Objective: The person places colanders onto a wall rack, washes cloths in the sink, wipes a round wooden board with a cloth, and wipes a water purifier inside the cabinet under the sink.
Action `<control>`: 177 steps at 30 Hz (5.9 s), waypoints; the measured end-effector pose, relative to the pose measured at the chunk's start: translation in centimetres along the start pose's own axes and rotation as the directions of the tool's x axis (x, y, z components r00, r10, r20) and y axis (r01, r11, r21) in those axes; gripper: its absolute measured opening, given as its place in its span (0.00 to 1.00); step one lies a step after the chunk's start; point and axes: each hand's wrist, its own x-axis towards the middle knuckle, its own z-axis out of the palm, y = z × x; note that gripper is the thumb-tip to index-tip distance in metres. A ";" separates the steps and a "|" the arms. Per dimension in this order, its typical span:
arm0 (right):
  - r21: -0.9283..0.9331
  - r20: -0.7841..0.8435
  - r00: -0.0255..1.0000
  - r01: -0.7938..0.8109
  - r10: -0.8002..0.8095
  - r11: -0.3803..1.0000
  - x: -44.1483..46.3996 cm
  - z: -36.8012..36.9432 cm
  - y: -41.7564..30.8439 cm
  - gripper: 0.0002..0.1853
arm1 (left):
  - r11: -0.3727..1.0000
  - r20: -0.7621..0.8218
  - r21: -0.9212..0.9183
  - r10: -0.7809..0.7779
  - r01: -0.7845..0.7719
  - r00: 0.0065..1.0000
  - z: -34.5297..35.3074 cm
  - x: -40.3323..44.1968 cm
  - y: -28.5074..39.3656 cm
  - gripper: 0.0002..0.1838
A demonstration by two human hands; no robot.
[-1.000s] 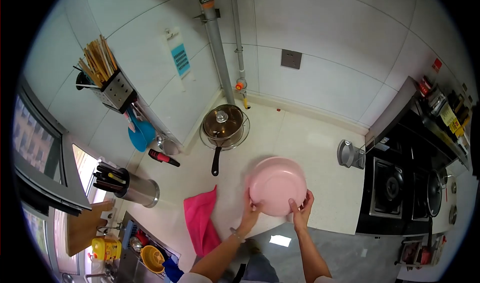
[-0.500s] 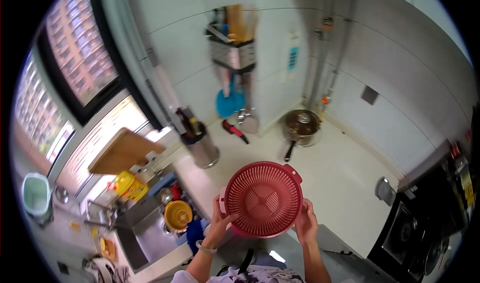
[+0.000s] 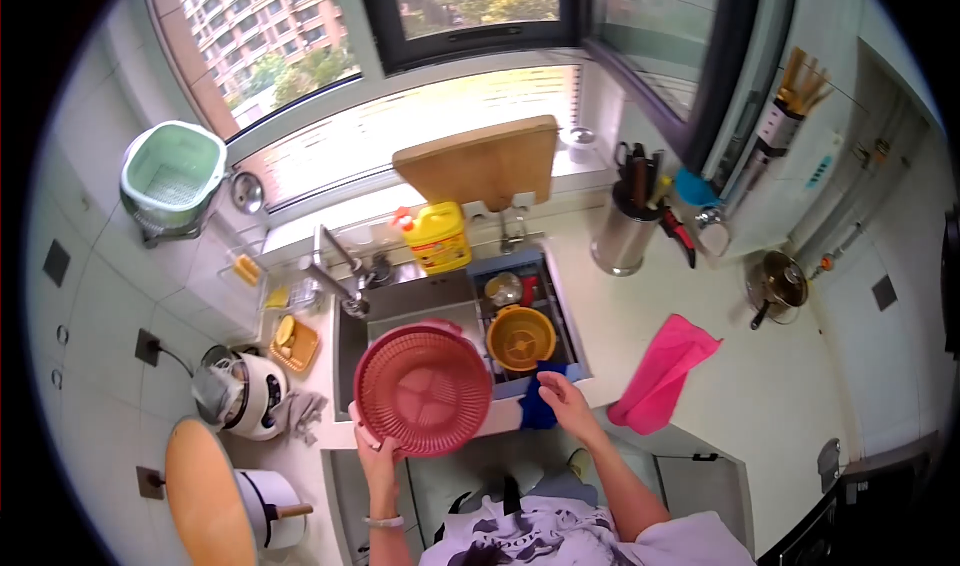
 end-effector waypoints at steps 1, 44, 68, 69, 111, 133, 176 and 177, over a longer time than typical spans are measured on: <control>-0.109 -0.052 0.998 -0.028 0.022 0.994 1.6 1.1 1.7 0.18 | 1.000 -0.090 0.011 0.006 -0.005 0.996 -1.6 -0.1 0.4 0.35; -0.495 -0.409 0.795 0.218 -0.447 0.841 6.9 16.5 -13.2 0.36 | 0.992 0.192 -0.012 -0.119 0.124 0.974 -1.8 14.3 6.7 0.19; 0.483 0.007 0.984 0.152 -0.177 0.862 11.9 21.4 -19.9 0.42 | 0.266 0.339 0.472 0.825 -0.841 0.451 2.1 17.9 30.4 0.33; 0.475 -0.003 0.985 0.156 -0.175 0.866 12.4 21.5 -20.0 0.45 | 0.227 0.315 0.513 0.847 -0.828 0.427 1.9 18.6 31.6 0.33; 0.435 -0.194 0.957 0.279 -0.213 0.856 12.6 24.2 -23.2 0.36 | 0.191 0.266 0.621 0.861 -0.760 0.433 1.2 20.6 29.8 0.12; 0.290 -0.248 0.969 0.067 0.007 0.955 13.7 20.2 -17.4 0.20 | -0.004 -0.180 0.940 0.844 0.342 0.506 -10.6 38.8 51.5 0.19; -0.126 0.216 0.957 -0.169 0.194 0.977 12.3 24.7 -1.2 0.19 | 0.883 -0.091 0.466 0.116 -0.061 0.989 -10.8 21.5 -7.1 0.19; -0.196 0.190 0.980 -0.028 0.066 0.980 12.3 25.8 -0.3 0.22 | 0.840 0.029 0.487 0.258 -0.239 0.966 -8.6 21.1 -5.6 0.20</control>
